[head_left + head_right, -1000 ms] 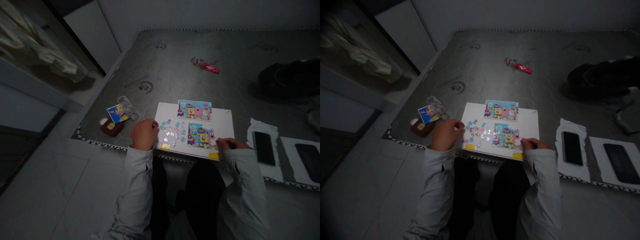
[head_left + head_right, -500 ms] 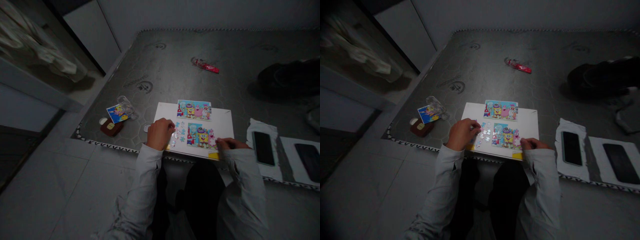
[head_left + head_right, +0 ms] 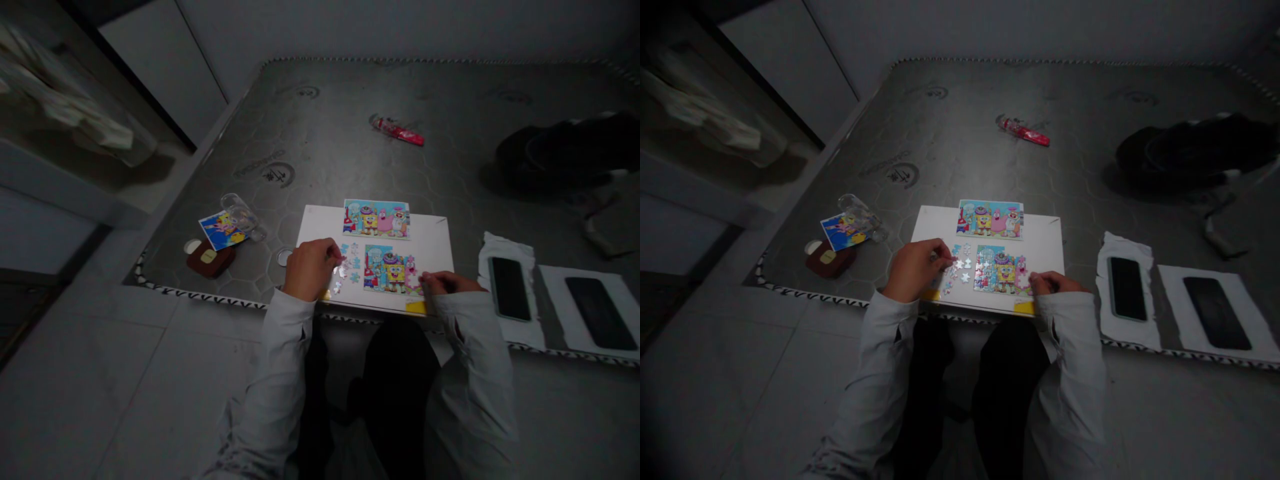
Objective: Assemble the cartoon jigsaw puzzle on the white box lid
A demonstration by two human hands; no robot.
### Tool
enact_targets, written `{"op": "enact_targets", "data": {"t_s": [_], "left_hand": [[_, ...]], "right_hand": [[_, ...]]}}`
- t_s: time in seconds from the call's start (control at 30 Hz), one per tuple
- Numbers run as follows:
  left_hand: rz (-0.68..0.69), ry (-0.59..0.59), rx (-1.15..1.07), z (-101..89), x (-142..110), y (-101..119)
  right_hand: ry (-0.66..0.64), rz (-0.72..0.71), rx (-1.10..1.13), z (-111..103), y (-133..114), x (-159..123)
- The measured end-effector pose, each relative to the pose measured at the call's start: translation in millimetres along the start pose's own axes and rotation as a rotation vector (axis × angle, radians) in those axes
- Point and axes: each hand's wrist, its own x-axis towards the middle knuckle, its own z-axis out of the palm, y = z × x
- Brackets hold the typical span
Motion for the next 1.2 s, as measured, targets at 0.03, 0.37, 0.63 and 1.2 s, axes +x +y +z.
{"op": "enact_targets", "data": {"t_s": [0.03, 0.37, 0.63, 1.2], "left_hand": [[0.012, 0.007, -0.036, 0.1, 0.2, 0.7], [0.186, -0.079, -0.423, 20.7, -9.7, 46.0], [0.153, -0.147, -0.431, 36.8, -16.0, 66.2], [0.213, -0.157, -0.143, 53.3, -15.6, 70.4]], "right_hand": [[0.000, 0.000, 0.012, 0.3, -1.5, -0.2], [-0.118, -0.087, 0.283, 20.2, -13.8, 2.8], [-0.086, -0.091, 0.382, 18.9, -20.0, -0.9], [-0.002, 0.118, 0.403, 16.0, 7.1, 12.2]]}}
